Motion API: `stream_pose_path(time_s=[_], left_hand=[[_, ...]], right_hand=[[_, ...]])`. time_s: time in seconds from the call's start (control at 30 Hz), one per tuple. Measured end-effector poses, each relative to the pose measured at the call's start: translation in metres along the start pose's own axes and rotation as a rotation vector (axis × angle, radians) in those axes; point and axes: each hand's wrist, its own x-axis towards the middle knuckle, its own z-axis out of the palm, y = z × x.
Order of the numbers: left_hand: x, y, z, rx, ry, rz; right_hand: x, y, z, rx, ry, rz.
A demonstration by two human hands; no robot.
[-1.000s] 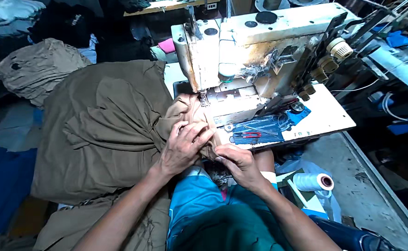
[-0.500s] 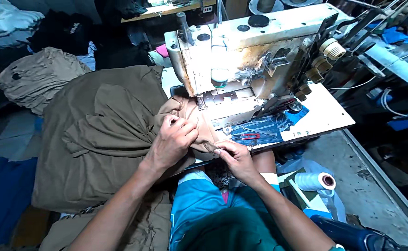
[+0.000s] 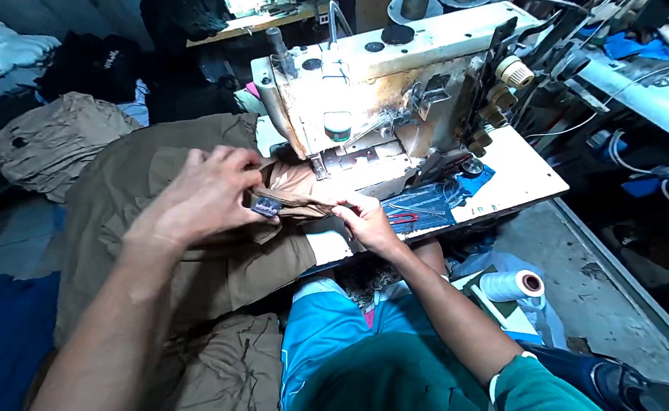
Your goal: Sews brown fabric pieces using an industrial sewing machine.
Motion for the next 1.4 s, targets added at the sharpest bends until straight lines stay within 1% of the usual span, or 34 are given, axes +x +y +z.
stream_pose_path(time_s=[0.07, 0.1, 0.17, 0.23, 0.3, 0.37, 0.4, 0.43, 0.47, 0.57, 0.6, 0.7, 0.8, 0.97, 1.17, 1.4], left_hand=[[-0.009, -0.009, -0.016, -0.081, 0.068, 0.072], [-0.014, -0.005, -0.023, -0.157, 0.119, 0.132], [-0.023, 0.017, -0.029, -0.354, 0.193, 0.222], [-0.030, 0.046, -0.021, -0.525, 0.224, 0.274], [-0.032, 0.069, -0.004, -0.685, 0.233, 0.332], [-0.031, 0.082, 0.015, -0.774, 0.242, 0.370], [-0.030, 0.087, 0.024, -0.794, 0.263, 0.366], [-0.029, 0.092, 0.032, -0.790, 0.298, 0.349], [-0.026, 0.095, 0.042, -0.731, 0.342, 0.326], [-0.015, 0.090, 0.076, -0.307, 0.406, 0.276], [-0.011, 0.086, 0.087, -0.210, 0.414, 0.245], [-0.009, 0.079, 0.102, -0.079, 0.436, 0.127], [-0.016, 0.082, 0.092, -0.061, 0.444, 0.097], [-0.017, 0.085, 0.085, -0.040, 0.438, 0.078], [-0.003, 0.078, 0.086, -0.042, 0.468, 0.059], [0.018, 0.057, 0.085, -0.062, 0.493, 0.016]], right_hand=[[0.004, -0.001, 0.000, -0.010, -0.008, -0.023], [0.005, -0.003, -0.001, -0.032, -0.015, -0.032], [0.005, -0.007, -0.005, -0.133, -0.062, -0.080], [0.001, -0.013, -0.011, -0.243, -0.153, -0.165], [-0.012, -0.019, -0.016, -0.257, -0.260, -0.241], [-0.027, -0.021, -0.016, -0.240, -0.299, -0.323], [-0.035, -0.021, -0.016, -0.230, -0.284, -0.354], [-0.041, -0.020, -0.015, -0.224, -0.250, -0.372], [-0.047, -0.018, -0.014, -0.223, -0.210, -0.381], [-0.058, -0.016, -0.013, -0.223, -0.110, -0.368], [-0.061, -0.016, -0.012, -0.228, -0.092, -0.356], [-0.064, -0.015, -0.012, -0.217, -0.069, -0.304], [-0.067, -0.016, -0.012, -0.186, -0.064, -0.249], [-0.068, -0.012, -0.011, -0.135, -0.026, -0.225], [-0.054, -0.005, -0.008, -0.099, 0.032, -0.184], [-0.025, 0.004, -0.002, -0.038, 0.046, -0.107]])
